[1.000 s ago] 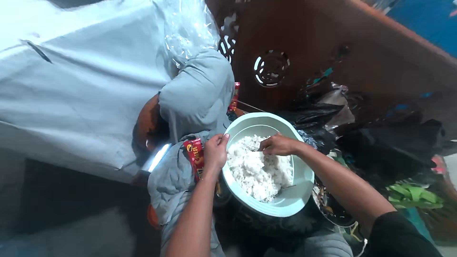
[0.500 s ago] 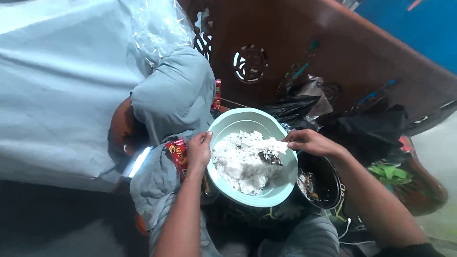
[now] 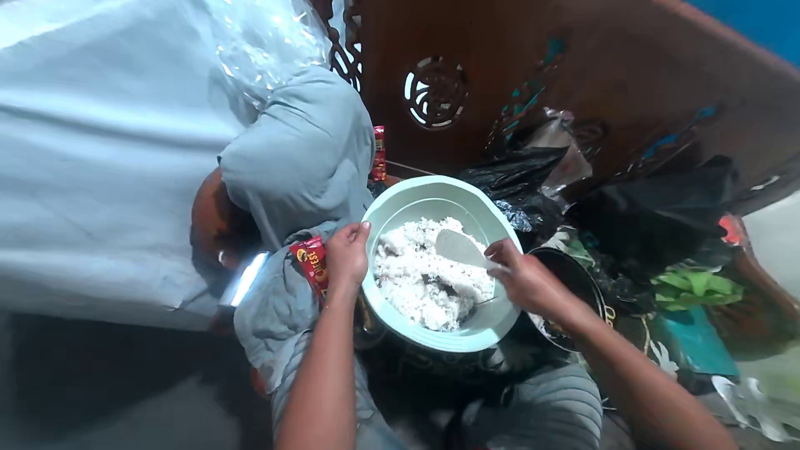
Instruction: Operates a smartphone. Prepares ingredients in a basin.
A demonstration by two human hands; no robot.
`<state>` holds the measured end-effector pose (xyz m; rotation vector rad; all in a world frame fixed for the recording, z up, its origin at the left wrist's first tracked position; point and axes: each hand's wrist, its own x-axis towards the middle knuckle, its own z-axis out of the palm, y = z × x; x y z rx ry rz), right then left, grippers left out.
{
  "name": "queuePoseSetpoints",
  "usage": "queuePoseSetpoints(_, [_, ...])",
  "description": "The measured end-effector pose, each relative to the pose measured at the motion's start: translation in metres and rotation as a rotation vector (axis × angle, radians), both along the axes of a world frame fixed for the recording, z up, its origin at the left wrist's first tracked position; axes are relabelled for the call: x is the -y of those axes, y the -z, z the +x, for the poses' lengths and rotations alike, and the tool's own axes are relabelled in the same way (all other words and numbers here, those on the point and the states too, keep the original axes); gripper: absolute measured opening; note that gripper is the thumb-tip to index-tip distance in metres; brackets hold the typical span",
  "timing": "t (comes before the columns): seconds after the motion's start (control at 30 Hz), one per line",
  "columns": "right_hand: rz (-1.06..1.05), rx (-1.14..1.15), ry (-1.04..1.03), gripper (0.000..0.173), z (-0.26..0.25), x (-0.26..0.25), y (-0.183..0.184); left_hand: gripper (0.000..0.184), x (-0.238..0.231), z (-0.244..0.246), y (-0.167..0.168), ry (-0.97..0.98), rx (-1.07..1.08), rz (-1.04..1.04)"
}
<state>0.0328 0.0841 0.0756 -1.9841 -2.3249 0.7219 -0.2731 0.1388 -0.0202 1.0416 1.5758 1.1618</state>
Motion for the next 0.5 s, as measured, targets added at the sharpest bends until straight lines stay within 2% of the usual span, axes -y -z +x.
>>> queuePoseSetpoints(0.07, [-0.090,-0.090,0.050,0.060,-0.010,0.009,0.015,0.038,0.001,0.000,-0.001,0.004,-0.014,-0.004])
queuePoseSetpoints(0.13, [-0.094,-0.107,0.091,0.068,-0.022,0.015,0.029,0.035,-0.001,0.000,0.001,-0.014,-0.003,-0.014])
queuePoseSetpoints(0.2, [-0.090,-0.125,0.116,0.067,-0.033,0.016,0.038,0.033,-0.002,0.000,-0.001,-0.020,0.001,-0.022])
queuePoseSetpoints(0.3, [-0.013,-0.131,0.174,0.055,-0.039,0.012,0.043,0.032,0.000,0.001,-0.002,-0.024,-0.007,-0.026])
queuePoseSetpoints(0.4, [0.062,-0.123,0.209,0.055,-0.032,0.004,0.030,0.032,-0.001,0.000,-0.004,-0.019,0.014,-0.037])
queuePoseSetpoints(0.5, [0.037,-0.131,0.194,0.055,-0.030,0.003,0.029,0.034,-0.001,0.001,-0.002,-0.016,0.008,-0.034])
